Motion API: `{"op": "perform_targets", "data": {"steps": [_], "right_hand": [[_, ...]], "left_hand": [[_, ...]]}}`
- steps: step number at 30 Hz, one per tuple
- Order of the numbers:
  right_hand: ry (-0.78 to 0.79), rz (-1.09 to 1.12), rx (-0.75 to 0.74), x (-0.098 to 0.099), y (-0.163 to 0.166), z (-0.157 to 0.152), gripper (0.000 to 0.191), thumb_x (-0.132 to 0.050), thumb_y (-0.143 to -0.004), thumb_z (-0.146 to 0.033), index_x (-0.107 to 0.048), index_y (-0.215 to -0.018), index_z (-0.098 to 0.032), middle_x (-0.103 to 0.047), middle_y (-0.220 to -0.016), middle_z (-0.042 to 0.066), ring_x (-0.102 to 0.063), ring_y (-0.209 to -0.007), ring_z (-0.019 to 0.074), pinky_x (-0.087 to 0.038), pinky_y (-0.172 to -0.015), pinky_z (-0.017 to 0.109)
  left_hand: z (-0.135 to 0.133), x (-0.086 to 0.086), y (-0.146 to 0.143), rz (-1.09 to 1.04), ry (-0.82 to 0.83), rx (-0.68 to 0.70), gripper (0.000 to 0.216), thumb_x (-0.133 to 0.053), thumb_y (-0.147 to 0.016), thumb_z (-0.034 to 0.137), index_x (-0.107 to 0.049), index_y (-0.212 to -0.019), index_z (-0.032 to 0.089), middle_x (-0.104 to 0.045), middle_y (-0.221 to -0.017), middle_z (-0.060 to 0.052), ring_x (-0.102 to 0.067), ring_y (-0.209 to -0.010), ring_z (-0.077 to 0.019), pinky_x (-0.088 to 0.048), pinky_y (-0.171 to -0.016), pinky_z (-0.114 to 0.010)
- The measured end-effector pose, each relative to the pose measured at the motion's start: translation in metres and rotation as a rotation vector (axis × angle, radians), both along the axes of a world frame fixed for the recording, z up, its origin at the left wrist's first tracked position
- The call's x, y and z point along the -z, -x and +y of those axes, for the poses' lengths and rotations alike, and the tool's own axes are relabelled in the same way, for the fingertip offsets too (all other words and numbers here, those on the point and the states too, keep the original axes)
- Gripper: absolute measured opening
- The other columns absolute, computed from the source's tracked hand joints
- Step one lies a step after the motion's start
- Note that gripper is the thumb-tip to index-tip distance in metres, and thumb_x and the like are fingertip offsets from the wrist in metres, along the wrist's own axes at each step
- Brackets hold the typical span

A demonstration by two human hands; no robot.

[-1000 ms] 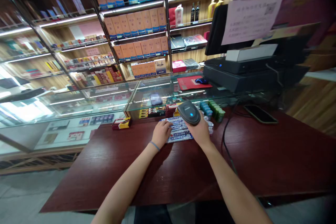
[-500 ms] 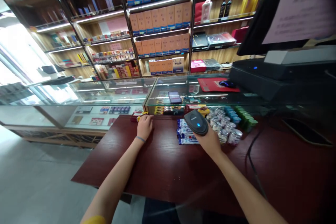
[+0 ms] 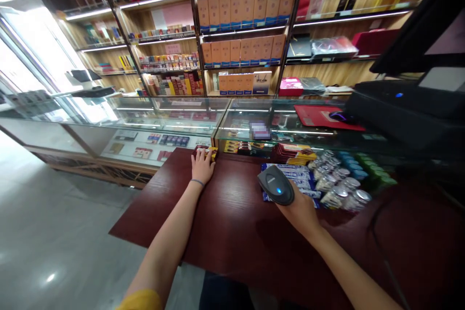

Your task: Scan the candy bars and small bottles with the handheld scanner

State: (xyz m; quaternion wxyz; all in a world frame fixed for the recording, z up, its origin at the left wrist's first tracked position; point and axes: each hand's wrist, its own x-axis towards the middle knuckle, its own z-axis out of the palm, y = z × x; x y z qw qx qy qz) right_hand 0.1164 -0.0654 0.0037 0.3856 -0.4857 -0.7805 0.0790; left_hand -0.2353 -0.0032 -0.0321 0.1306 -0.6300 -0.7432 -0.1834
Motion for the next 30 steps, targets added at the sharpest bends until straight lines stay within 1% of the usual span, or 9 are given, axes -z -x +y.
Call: {"op": "perform_targets", "data": {"steps": [4,8,13,15,18,21,23,25,30], "right_hand": [[0.001,0.012,-0.01,-0.001,-0.002,-0.001,0.033,-0.057,-0.08,-0.034,-0.056,-0.112,-0.024,-0.074,-0.087,0.006,-0.071,-0.075,0.0251,-0.047,-0.06,0.029],[-0.006,0.017,0.004,-0.001,-0.003,-0.001,0.032,-0.057,-0.08,-0.034,-0.055,-0.11,-0.024,-0.073,-0.082,0.004,-0.071,-0.071,0.0242,-0.047,-0.059,0.028],[-0.029,0.068,0.041,-0.003,-0.005,-0.003,0.032,-0.058,-0.079,-0.035,-0.054,-0.109,-0.025,-0.073,-0.083,0.004,-0.071,-0.074,0.0235,-0.048,-0.061,0.028],[-0.031,0.09,0.076,-0.006,-0.005,-0.004,0.034,-0.058,-0.078,-0.035,-0.053,-0.11,-0.025,-0.073,-0.082,0.003,-0.071,-0.075,0.0238,-0.048,-0.061,0.028],[-0.007,0.083,0.123,-0.01,-0.006,-0.007,0.035,-0.058,-0.078,-0.034,-0.053,-0.111,-0.025,-0.072,-0.082,0.003,-0.071,-0.074,0.0251,-0.048,-0.06,0.029],[0.009,0.027,0.137,-0.012,-0.006,-0.008,0.038,-0.058,-0.079,-0.034,-0.051,-0.116,-0.026,-0.073,-0.084,0.004,-0.072,-0.072,0.0266,-0.047,-0.059,0.03],[0.009,-0.035,0.1,-0.012,-0.006,-0.007,0.043,-0.057,-0.08,-0.033,-0.048,-0.121,-0.025,-0.074,-0.085,0.004,-0.072,-0.072,0.0267,-0.046,-0.058,0.03],[0.001,-0.132,0.062,-0.01,-0.005,-0.007,0.046,-0.058,-0.08,-0.031,-0.046,-0.124,-0.025,-0.074,-0.082,0.003,-0.071,-0.068,0.026,-0.044,-0.056,0.029],[-0.054,-0.341,0.014,-0.009,-0.003,-0.008,0.055,-0.062,-0.075,-0.027,-0.046,-0.127,-0.024,-0.074,-0.074,0.001,-0.07,-0.061,0.0254,-0.039,-0.051,0.028]], "left_hand": [[-0.003,-0.004,-0.001,0.023,-0.069,-0.009,0.047,-0.054,-0.089,0.027,-0.056,-0.135,0.021,-0.054,-0.134,-0.016,-0.044,-0.127,-0.034,-0.023,-0.114,-0.056],[-0.004,-0.01,0.001,0.04,-0.091,0.033,0.037,-0.046,-0.091,0.019,-0.062,-0.124,0.018,-0.06,-0.119,-0.016,-0.053,-0.108,-0.03,-0.041,-0.098,-0.044],[-0.015,-0.023,-0.005,-0.074,-0.203,0.116,0.029,-0.046,-0.094,0.021,-0.066,-0.115,0.021,-0.066,-0.112,-0.013,-0.056,-0.107,-0.027,-0.042,-0.095,-0.038],[-0.02,-0.027,-0.014,-0.29,-0.297,0.101,0.027,-0.047,-0.095,0.027,-0.065,-0.115,0.022,-0.068,-0.108,-0.01,-0.06,-0.104,-0.0239,-0.044,-0.093,-0.035],[-0.024,-0.029,-0.031,-0.835,-0.388,0.102,0.024,-0.056,-0.091,0.037,-0.065,-0.105,0.021,-0.07,-0.098,-0.005,-0.064,-0.092,-0.019,-0.048,-0.086,-0.03],[-0.023,-0.028,-0.05,-1.55,-0.292,0.188,0.023,-0.066,-0.082,0.037,-0.061,-0.096,0.019,-0.069,-0.092,-0.004,-0.066,-0.082,-0.016,-0.053,-0.081,-0.032],[-0.022,-0.027,-0.062,-1.916,-0.182,0.222,0.026,-0.071,-0.079,0.03,-0.056,-0.098,0.019,-0.069,-0.095,-0.004,-0.068,-0.081,-0.0152,-0.055,-0.082,-0.034],[-0.024,-0.026,-0.072,-2.086,-0.127,0.256,0.029,-0.072,-0.078,0.021,-0.054,-0.1,0.019,-0.07,-0.1,-0.005,-0.069,-0.083,-0.0145,-0.055,-0.086,-0.036],[-0.028,-0.026,-0.086,-2.151,-0.113,0.35,0.028,-0.069,-0.081,0.017,-0.054,-0.104,0.019,-0.07,-0.102,-0.005,-0.07,-0.089,-0.0142,-0.054,-0.093,-0.036]]}}
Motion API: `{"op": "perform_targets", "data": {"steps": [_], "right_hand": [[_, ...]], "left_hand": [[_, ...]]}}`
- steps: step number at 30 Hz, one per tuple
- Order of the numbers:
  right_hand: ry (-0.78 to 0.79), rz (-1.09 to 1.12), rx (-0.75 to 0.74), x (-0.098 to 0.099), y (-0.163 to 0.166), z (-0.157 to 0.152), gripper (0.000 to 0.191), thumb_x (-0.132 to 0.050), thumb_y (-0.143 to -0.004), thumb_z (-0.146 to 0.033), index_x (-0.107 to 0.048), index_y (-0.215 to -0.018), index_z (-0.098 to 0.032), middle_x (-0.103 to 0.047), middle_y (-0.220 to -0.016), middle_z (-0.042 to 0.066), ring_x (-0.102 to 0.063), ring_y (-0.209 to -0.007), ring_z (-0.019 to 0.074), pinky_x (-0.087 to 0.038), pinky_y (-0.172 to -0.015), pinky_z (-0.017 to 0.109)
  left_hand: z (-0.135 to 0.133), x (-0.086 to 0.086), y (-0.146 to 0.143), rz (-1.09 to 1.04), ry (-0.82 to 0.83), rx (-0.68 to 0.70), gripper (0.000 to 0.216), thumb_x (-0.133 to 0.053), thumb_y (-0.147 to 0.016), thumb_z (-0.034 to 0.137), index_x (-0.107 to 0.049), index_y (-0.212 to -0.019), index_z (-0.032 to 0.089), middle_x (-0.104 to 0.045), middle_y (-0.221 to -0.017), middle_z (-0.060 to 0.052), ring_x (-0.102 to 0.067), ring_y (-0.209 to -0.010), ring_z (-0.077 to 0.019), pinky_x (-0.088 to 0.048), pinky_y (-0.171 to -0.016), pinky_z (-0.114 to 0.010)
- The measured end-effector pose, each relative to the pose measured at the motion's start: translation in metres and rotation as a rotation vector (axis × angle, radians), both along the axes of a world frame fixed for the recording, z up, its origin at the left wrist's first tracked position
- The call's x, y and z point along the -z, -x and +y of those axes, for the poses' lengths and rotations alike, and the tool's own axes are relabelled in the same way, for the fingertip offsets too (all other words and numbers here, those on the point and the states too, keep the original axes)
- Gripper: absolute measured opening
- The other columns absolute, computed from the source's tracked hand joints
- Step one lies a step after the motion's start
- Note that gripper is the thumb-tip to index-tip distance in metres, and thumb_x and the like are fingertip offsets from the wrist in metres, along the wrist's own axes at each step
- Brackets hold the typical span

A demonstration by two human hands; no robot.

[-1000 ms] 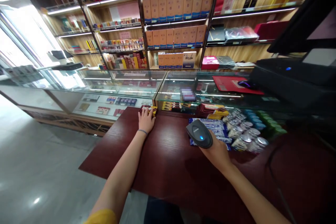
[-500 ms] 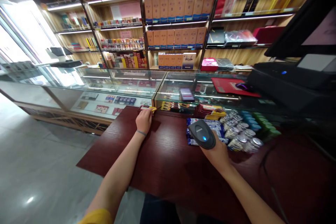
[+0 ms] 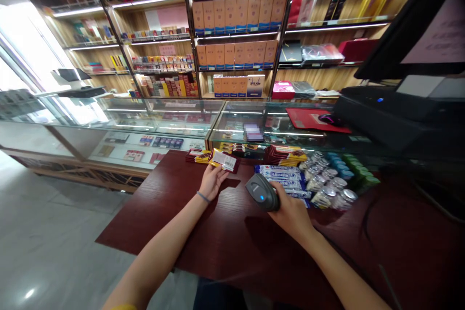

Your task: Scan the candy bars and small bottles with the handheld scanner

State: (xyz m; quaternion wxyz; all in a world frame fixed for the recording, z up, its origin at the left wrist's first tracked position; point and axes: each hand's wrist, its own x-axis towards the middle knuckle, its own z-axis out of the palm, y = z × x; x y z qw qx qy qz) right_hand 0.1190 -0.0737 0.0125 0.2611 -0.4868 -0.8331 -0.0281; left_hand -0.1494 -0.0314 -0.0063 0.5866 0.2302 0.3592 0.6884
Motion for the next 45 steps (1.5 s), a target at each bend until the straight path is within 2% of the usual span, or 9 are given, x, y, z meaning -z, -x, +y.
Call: {"op": "perform_targets", "data": {"steps": [8,15,20,25,30,35,38,41,45], "right_hand": [[0.081,-0.015,-0.057,-0.007,0.0,-0.002,0.034,-0.059,-0.075,-0.026,-0.053,-0.109,-0.025,-0.072,-0.07,0.0,-0.071,-0.064,0.0258,-0.038,-0.052,0.028],[0.107,0.044,-0.05,-0.01,-0.001,0.0,0.039,-0.058,-0.076,-0.029,-0.051,-0.114,-0.024,-0.074,-0.077,0.002,-0.071,-0.066,0.0253,-0.039,-0.053,0.028],[0.099,0.16,0.09,-0.019,-0.006,0.003,0.036,-0.061,-0.078,-0.033,-0.052,-0.112,-0.026,-0.072,-0.072,-0.001,-0.07,-0.064,0.0246,-0.038,-0.054,0.028],[0.061,0.316,0.264,-0.031,-0.021,0.009,0.036,-0.065,-0.076,-0.037,-0.053,-0.109,-0.029,-0.072,-0.07,-0.001,-0.069,-0.065,0.0252,-0.038,-0.054,0.027],[-0.031,0.519,0.388,-0.041,-0.045,0.017,0.041,-0.061,-0.078,-0.042,-0.054,-0.114,-0.024,-0.072,-0.079,0.006,-0.069,-0.071,0.0285,-0.045,-0.058,0.032],[-0.086,0.765,0.443,-0.052,-0.07,0.025,0.046,-0.063,-0.076,-0.046,-0.055,-0.114,-0.022,-0.072,-0.083,0.007,-0.07,-0.079,0.0281,-0.049,-0.063,0.032],[-0.108,0.881,0.485,-0.059,-0.082,0.027,0.045,-0.064,-0.075,-0.048,-0.057,-0.111,-0.021,-0.072,-0.086,0.01,-0.07,-0.084,0.0286,-0.051,-0.065,0.034],[-0.136,0.959,0.512,-0.061,-0.09,0.029,0.047,-0.065,-0.075,-0.048,-0.057,-0.111,-0.02,-0.072,-0.093,0.013,-0.069,-0.089,0.0295,-0.053,-0.071,0.037],[-0.166,0.989,0.506,-0.059,-0.097,0.032,0.051,-0.066,-0.075,-0.046,-0.055,-0.117,-0.019,-0.071,-0.095,0.014,-0.068,-0.091,0.0298,-0.053,-0.073,0.037]], "left_hand": [[-0.001,-0.001,-0.003,0.049,-0.031,0.012,0.028,-0.067,-0.082,0.02,-0.055,-0.107,0.022,-0.066,-0.119,-0.007,-0.065,-0.11,-0.0178,-0.049,-0.102,-0.042],[0.005,0.009,0.002,0.132,-0.035,-0.017,0.038,-0.073,-0.076,0.025,-0.054,-0.108,0.022,-0.068,-0.107,-0.003,-0.068,-0.09,-0.0129,-0.051,-0.097,-0.039],[0.01,0.007,0.005,0.322,-0.084,-0.06,0.04,-0.076,-0.074,0.034,-0.057,-0.107,0.021,-0.069,-0.11,-0.006,-0.068,-0.098,-0.0166,-0.052,-0.094,-0.037],[0.023,-0.018,0.0,0.431,-0.117,-0.073,0.051,-0.078,-0.07,0.042,-0.063,-0.111,0.018,-0.071,-0.109,-0.009,-0.069,-0.092,-0.0191,-0.054,-0.083,-0.032],[0.043,-0.055,-0.039,0.737,-0.205,-0.105,0.039,-0.071,-0.076,0.039,-0.07,-0.108,0.016,-0.074,-0.102,-0.008,-0.069,-0.093,-0.0223,-0.052,-0.09,-0.037],[0.061,-0.082,-0.099,1.184,-0.348,-0.189,0.025,-0.06,-0.087,0.03,-0.071,-0.109,0.025,-0.074,-0.106,-0.005,-0.068,-0.1,-0.0248,-0.049,-0.094,-0.036],[0.071,-0.082,-0.131,1.359,-0.453,-0.078,0.028,-0.061,-0.087,0.025,-0.07,-0.113,0.029,-0.073,-0.106,-0.007,-0.068,-0.099,-0.0262,-0.047,-0.095,-0.036],[0.08,-0.074,-0.155,1.37,-0.569,0.07,0.032,-0.065,-0.082,0.015,-0.07,-0.111,0.028,-0.072,-0.107,-0.009,-0.066,-0.105,-0.0261,-0.046,-0.097,-0.035],[0.09,-0.063,-0.174,1.456,-0.69,0.115,0.033,-0.061,-0.082,0.01,-0.07,-0.108,0.028,-0.07,-0.113,-0.011,-0.062,-0.115,-0.0266,-0.042,-0.104,-0.039]]}}
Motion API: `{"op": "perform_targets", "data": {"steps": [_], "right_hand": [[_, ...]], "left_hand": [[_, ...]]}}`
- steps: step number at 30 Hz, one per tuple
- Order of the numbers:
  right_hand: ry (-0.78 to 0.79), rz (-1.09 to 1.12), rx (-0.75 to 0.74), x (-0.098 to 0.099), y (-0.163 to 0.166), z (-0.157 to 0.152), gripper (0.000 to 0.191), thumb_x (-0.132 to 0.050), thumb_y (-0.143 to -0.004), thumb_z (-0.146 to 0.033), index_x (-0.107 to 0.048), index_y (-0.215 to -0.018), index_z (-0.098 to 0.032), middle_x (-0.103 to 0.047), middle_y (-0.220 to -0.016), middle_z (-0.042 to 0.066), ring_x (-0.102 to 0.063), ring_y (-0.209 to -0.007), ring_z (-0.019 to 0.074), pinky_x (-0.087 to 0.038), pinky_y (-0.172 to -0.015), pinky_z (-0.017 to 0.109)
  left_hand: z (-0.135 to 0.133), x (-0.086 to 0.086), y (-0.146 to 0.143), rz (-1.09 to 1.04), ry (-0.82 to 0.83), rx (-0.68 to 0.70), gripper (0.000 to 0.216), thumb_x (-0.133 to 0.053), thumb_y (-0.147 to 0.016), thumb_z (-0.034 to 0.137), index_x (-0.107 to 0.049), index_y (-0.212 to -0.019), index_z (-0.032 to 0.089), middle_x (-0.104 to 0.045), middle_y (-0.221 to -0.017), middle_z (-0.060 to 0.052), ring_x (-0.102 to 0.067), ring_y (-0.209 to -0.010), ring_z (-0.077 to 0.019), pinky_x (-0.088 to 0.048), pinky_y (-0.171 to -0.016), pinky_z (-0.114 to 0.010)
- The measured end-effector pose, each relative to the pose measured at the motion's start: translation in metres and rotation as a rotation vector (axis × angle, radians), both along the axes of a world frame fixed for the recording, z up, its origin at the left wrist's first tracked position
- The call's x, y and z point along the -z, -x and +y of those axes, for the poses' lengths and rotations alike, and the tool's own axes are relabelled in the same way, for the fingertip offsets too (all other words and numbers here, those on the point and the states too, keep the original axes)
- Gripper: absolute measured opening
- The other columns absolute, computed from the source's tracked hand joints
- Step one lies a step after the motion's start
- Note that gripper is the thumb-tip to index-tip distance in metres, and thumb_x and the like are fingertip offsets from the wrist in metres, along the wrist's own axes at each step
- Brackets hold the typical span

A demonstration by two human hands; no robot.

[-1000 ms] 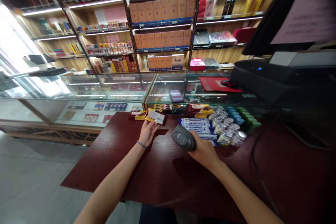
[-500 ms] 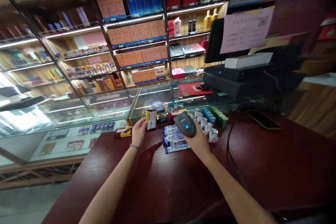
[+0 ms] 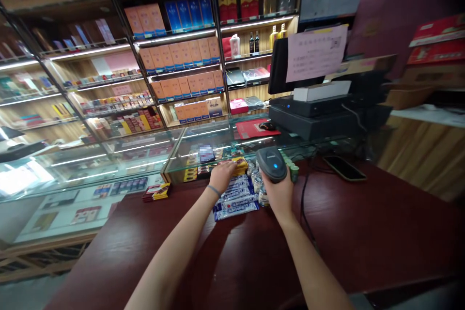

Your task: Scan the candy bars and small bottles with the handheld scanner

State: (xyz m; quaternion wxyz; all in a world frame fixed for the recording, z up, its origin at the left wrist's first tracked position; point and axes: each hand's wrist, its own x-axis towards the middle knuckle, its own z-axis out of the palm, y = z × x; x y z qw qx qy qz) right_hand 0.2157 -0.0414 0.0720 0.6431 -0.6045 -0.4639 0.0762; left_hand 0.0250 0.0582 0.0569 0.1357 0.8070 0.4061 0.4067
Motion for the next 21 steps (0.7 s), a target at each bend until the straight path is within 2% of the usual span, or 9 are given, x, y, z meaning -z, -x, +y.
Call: {"op": "perform_targets", "data": {"steps": [9,14,18,21], "right_hand": [[0.037,0.021,-0.014,-0.005,0.002,-0.004,0.049,-0.066,-0.075,-0.048,-0.055,-0.114,-0.02,-0.071,-0.096,0.014,-0.068,-0.093,0.0304,-0.053,-0.076,0.039],[0.048,0.012,0.002,-0.004,0.005,-0.004,0.054,-0.066,-0.074,-0.051,-0.056,-0.117,-0.019,-0.071,-0.099,0.014,-0.068,-0.093,0.0298,-0.053,-0.078,0.04],[0.013,-0.001,0.0,0.004,0.01,0.0,0.05,-0.066,-0.073,-0.051,-0.06,-0.111,-0.019,-0.073,-0.097,0.012,-0.069,-0.091,0.0285,-0.053,-0.079,0.039],[0.018,-0.058,-0.031,0.014,0.014,0.003,0.052,-0.066,-0.073,-0.051,-0.062,-0.111,-0.016,-0.074,-0.095,0.014,-0.069,-0.091,0.0299,-0.054,-0.076,0.039]], "left_hand": [[0.012,0.005,-0.008,0.143,-0.049,0.015,0.031,-0.057,-0.086,0.013,-0.068,-0.111,0.027,-0.067,-0.121,-0.01,-0.058,-0.121,-0.0259,-0.036,-0.111,-0.043],[0.006,0.003,-0.006,0.261,-0.168,0.002,0.038,-0.058,-0.086,0.013,-0.062,-0.122,0.025,-0.064,-0.126,-0.01,-0.053,-0.127,-0.0261,-0.034,-0.114,-0.047],[-0.011,0.01,0.016,0.384,-0.292,-0.093,0.044,-0.055,-0.091,0.022,-0.051,-0.136,0.024,-0.055,-0.139,-0.009,-0.044,-0.135,-0.0272,-0.034,-0.114,-0.049],[-0.026,0.022,0.05,0.316,-0.311,-0.218,0.038,-0.048,-0.095,0.024,-0.052,-0.133,0.023,-0.058,-0.133,-0.01,-0.051,-0.126,-0.0254,-0.041,-0.109,-0.044]]}}
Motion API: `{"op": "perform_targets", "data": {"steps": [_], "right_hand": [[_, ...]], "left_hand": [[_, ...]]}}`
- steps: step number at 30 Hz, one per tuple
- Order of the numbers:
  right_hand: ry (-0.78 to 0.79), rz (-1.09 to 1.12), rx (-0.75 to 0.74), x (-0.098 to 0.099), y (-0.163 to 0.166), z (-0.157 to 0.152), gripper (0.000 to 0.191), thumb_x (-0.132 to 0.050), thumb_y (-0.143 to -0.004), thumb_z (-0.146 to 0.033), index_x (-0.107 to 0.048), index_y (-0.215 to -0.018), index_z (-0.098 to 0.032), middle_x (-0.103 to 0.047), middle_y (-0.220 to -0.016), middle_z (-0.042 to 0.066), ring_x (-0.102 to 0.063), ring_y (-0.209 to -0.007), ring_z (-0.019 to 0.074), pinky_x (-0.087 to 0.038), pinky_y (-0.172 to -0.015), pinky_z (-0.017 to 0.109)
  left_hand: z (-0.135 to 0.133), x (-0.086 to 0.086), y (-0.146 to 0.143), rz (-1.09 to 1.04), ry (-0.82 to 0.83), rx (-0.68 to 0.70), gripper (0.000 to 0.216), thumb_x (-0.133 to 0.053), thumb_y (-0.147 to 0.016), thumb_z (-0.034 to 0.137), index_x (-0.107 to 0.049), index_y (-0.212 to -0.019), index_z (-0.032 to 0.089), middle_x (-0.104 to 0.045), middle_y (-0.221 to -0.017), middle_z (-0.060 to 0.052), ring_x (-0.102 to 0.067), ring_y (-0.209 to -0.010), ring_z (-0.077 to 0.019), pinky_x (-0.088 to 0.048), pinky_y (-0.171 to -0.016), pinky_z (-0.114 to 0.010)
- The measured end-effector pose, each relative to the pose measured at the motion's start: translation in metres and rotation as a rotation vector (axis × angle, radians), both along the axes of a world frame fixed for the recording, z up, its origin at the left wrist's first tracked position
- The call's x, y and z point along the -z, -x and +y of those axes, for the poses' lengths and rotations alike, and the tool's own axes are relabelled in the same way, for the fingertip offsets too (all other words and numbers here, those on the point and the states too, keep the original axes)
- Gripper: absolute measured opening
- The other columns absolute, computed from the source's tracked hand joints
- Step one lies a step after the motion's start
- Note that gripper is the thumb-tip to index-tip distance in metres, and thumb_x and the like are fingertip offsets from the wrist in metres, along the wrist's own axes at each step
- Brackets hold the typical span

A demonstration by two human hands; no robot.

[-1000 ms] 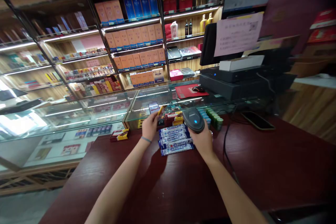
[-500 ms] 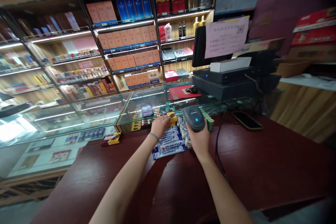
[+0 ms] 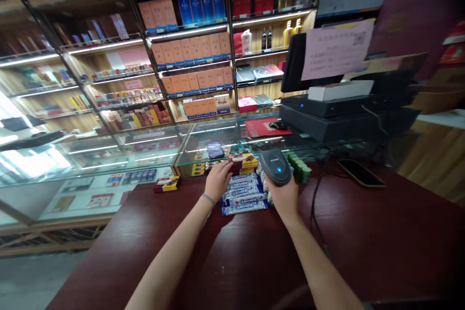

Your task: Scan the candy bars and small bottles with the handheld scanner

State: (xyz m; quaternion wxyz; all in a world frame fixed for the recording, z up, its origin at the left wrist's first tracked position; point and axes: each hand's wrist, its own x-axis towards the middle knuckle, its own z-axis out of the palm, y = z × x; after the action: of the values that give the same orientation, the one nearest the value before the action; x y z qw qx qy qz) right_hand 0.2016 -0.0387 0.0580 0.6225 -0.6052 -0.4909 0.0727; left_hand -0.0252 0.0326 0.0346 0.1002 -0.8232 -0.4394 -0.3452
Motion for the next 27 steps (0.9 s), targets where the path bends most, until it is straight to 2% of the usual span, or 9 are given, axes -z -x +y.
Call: {"op": "perform_targets", "data": {"steps": [3,6,9,13,17,20,24,27], "right_hand": [[-0.008,-0.128,-0.06,0.009,0.007,0.001,0.05,-0.064,-0.074,-0.051,-0.066,-0.109,-0.014,-0.074,-0.095,0.016,-0.069,-0.091,0.0321,-0.053,-0.074,0.039],[-0.02,-0.213,-0.124,0.016,0.018,0.001,0.048,-0.063,-0.075,-0.05,-0.066,-0.109,-0.015,-0.073,-0.098,0.017,-0.069,-0.092,0.0323,-0.053,-0.074,0.039],[0.037,-0.254,-0.217,0.021,0.033,-0.003,0.047,-0.063,-0.075,-0.048,-0.064,-0.111,-0.017,-0.074,-0.097,0.015,-0.07,-0.09,0.0311,-0.053,-0.072,0.038],[0.123,-0.378,-0.316,0.028,0.056,-0.01,0.043,-0.062,-0.077,-0.043,-0.061,-0.113,-0.021,-0.075,-0.088,0.01,-0.071,-0.083,0.03,-0.051,-0.065,0.034],[0.197,-0.564,-0.414,0.041,0.079,-0.02,0.041,-0.06,-0.079,-0.037,-0.058,-0.118,-0.025,-0.074,-0.078,0.003,-0.071,-0.072,0.0278,-0.046,-0.058,0.031],[0.139,-0.73,-0.469,0.055,0.092,-0.025,0.042,-0.058,-0.08,-0.032,-0.057,-0.121,-0.023,-0.073,-0.077,0.003,-0.07,-0.066,0.0261,-0.044,-0.055,0.03],[0.07,-0.924,-0.506,0.068,0.101,-0.031,0.038,-0.059,-0.075,-0.027,-0.059,-0.113,-0.021,-0.072,-0.072,0.003,-0.069,-0.061,0.0246,-0.041,-0.053,0.029],[0.075,-0.974,-0.515,0.068,0.103,-0.034,0.039,-0.058,-0.074,-0.025,-0.059,-0.113,-0.021,-0.072,-0.072,0.002,-0.069,-0.063,0.0244,-0.04,-0.053,0.029]], "left_hand": [[-0.013,0.015,0.046,-0.095,-0.006,-0.145,0.031,-0.047,-0.095,0.024,-0.057,-0.124,0.022,-0.062,-0.118,-0.01,-0.056,-0.114,-0.0251,-0.047,-0.1,-0.041],[-0.022,0.027,0.097,-0.105,0.006,-0.315,0.029,-0.047,-0.093,0.021,-0.059,-0.119,0.02,-0.061,-0.112,-0.012,-0.057,-0.109,-0.0264,-0.047,-0.097,-0.041],[-0.028,0.037,0.145,-0.036,0.061,-0.465,0.034,-0.05,-0.089,0.017,-0.058,-0.122,0.016,-0.059,-0.118,-0.016,-0.055,-0.112,-0.0285,-0.045,-0.1,-0.043],[-0.034,0.049,0.193,0.055,0.123,-0.609,0.047,-0.054,-0.086,0.019,-0.054,-0.133,0.015,-0.047,-0.14,-0.02,-0.043,-0.131,-0.0337,-0.035,-0.111,-0.05],[-0.035,0.063,0.214,0.065,0.225,-0.736,0.055,-0.053,-0.089,0.028,-0.046,-0.143,0.019,-0.034,-0.154,-0.02,-0.028,-0.143,-0.0375,-0.028,-0.112,-0.059],[-0.032,0.068,0.217,0.069,0.29,-0.78,0.059,-0.053,-0.09,0.033,-0.042,-0.146,0.021,-0.03,-0.156,-0.019,-0.025,-0.144,-0.0386,-0.024,-0.112,-0.062],[-0.032,0.066,0.217,0.081,0.316,-0.77,0.052,-0.052,-0.091,0.035,-0.047,-0.143,0.027,-0.044,-0.149,-0.014,-0.033,-0.14,-0.0365,-0.018,-0.113,-0.066],[-0.035,0.062,0.218,0.087,0.266,-0.75,0.041,-0.051,-0.092,0.032,-0.057,-0.132,0.027,-0.058,-0.134,-0.012,-0.046,-0.127,-0.0333,-0.023,-0.113,-0.063]]}}
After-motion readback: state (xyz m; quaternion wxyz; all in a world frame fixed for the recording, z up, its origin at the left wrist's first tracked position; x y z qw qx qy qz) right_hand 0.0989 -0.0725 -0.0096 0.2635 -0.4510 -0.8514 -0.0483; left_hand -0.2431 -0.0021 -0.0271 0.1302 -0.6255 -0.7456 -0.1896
